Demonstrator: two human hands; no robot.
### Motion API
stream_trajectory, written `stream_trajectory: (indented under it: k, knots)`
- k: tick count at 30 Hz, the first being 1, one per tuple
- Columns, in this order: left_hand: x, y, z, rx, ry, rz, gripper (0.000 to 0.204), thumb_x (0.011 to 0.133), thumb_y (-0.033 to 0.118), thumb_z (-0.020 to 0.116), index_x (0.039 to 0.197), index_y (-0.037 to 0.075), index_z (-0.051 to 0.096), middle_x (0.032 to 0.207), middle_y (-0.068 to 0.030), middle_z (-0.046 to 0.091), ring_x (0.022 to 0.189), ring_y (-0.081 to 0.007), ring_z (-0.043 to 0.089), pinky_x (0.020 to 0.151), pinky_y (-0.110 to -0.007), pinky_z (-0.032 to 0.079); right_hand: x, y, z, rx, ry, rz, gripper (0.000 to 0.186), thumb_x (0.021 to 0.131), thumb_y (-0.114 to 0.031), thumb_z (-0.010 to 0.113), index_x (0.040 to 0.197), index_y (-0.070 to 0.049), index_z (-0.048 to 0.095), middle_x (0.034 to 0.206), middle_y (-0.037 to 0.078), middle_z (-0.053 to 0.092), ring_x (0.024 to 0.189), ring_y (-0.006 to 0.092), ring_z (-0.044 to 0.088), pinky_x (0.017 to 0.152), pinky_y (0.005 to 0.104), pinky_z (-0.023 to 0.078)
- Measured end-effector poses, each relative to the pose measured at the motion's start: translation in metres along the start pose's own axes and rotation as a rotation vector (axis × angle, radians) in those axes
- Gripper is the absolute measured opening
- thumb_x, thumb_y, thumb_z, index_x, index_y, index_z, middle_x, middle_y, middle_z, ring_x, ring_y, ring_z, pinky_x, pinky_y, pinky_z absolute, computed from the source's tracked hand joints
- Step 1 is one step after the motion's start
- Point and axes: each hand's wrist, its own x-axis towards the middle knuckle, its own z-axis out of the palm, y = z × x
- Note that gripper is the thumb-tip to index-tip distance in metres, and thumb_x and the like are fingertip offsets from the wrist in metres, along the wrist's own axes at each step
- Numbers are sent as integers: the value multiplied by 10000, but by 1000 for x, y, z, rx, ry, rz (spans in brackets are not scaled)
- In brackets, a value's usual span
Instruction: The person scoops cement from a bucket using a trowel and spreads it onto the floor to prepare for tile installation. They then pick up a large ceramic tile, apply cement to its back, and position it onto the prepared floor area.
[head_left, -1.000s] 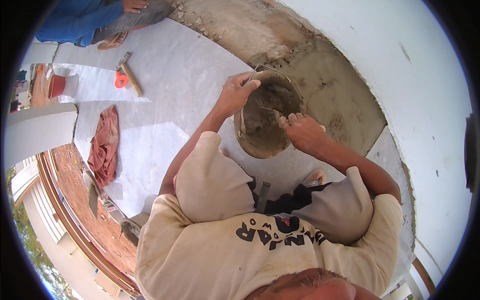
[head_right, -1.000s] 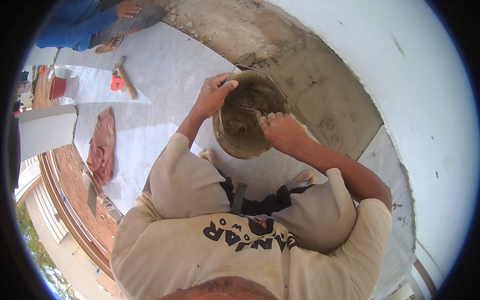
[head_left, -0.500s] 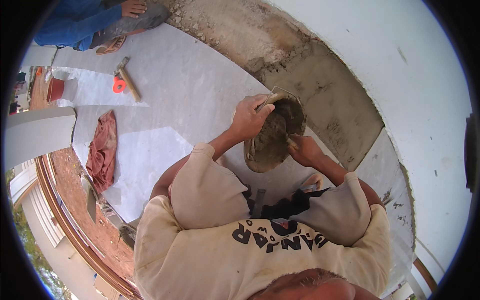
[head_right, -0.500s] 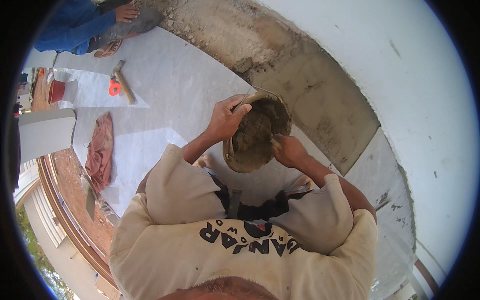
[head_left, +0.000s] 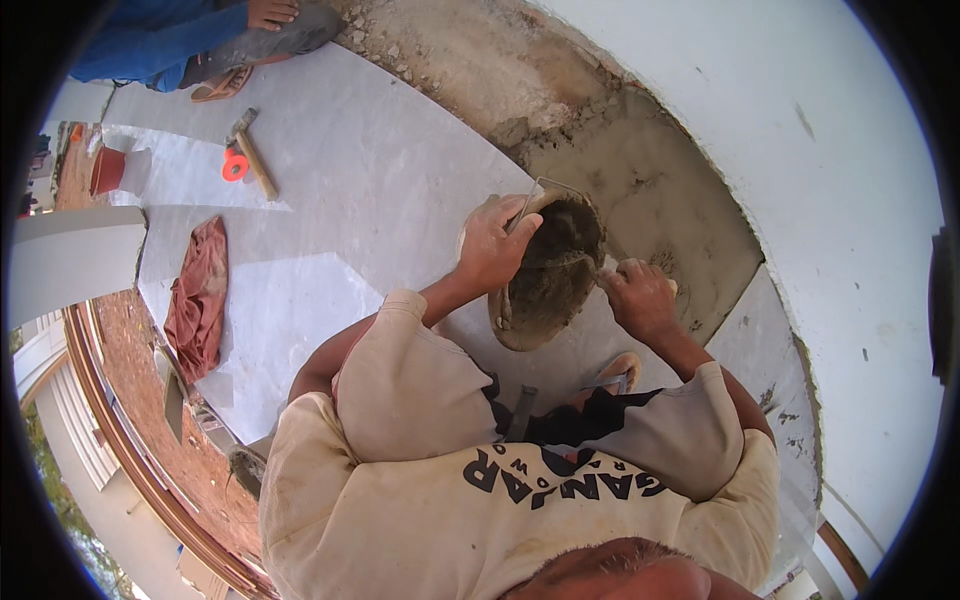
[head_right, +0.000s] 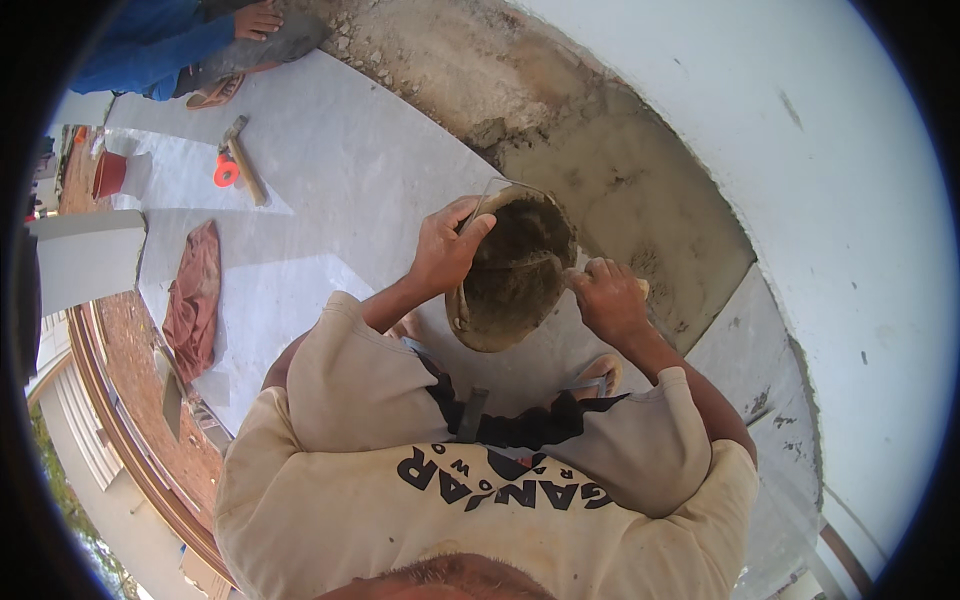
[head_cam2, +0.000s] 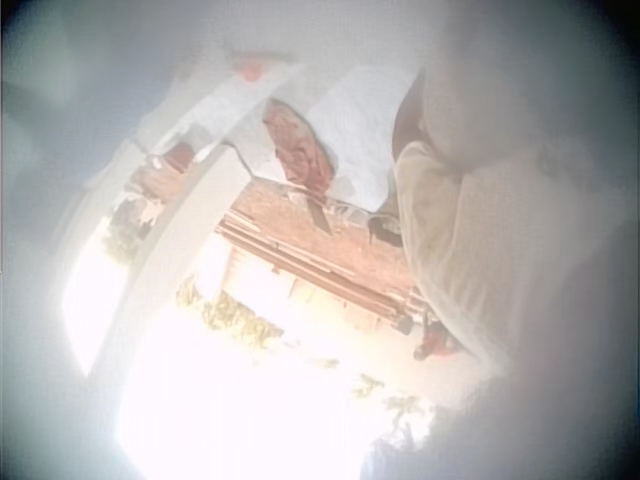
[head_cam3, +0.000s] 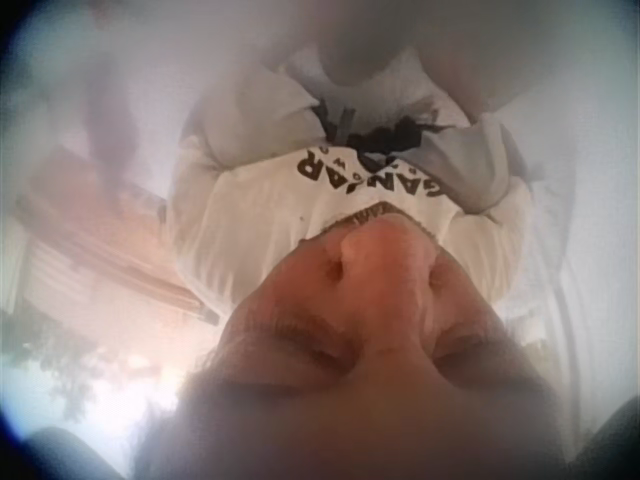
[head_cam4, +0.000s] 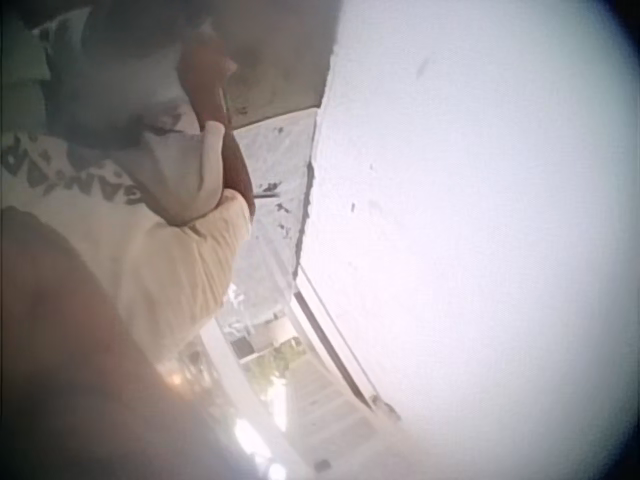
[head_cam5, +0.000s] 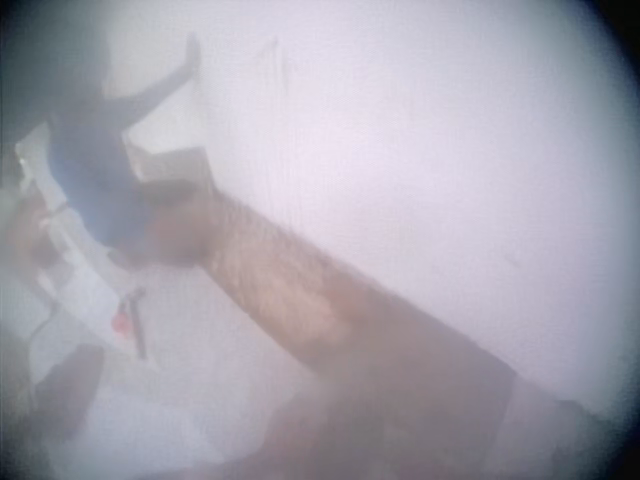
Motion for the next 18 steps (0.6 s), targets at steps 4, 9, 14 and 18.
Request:
stream_trajectory:
  k: [4, 9, 14, 18]
  knots:
    - [2, 8, -10, -36, -1, -119, 243, 922, 169, 606, 1095, 16, 681, 1050, -184, 685, 961, -349, 640, 863, -397, 487, -6, -8, -23, 75, 18, 107, 344, 822, -142, 675, 1165, -121, 649, 944, 106, 592, 924, 291, 622, 797, 427, 505]
    - [4, 0, 4, -70, 58, -10, 240, 929, 155, 597, 1101, 5, 670, 1045, -184, 682, 956, -342, 642, 852, -377, 487, 13, -23, -11, 67, -271, 347, 426, 857, -225, 644, 1260, -91, 605, 968, 179, 633, 904, 345, 659, 796, 453, 528]
    - [6, 5, 1, -89, 57, -30, 249, 933, 151, 589, 1117, 3, 668, 1050, -166, 684, 970, -325, 643, 875, -361, 482, 21, -27, 27, 363, -449, 360, 486, 872, -281, 607, 1293, -38, 591, 1053, 264, 666, 972, 403, 663, 876, 459, 531]
    - [10, 9, -1, -91, 72, -58, 253, 940, 146, 586, 1128, 0, 673, 1067, -144, 690, 969, -266, 652, 887, -343, 480, 12, -43, 48, 695, -444, 408, 483, 853, -282, 632, 1245, 0, 626, 1085, 281, 671, 1037, 401, 654, 921, 436, 516]
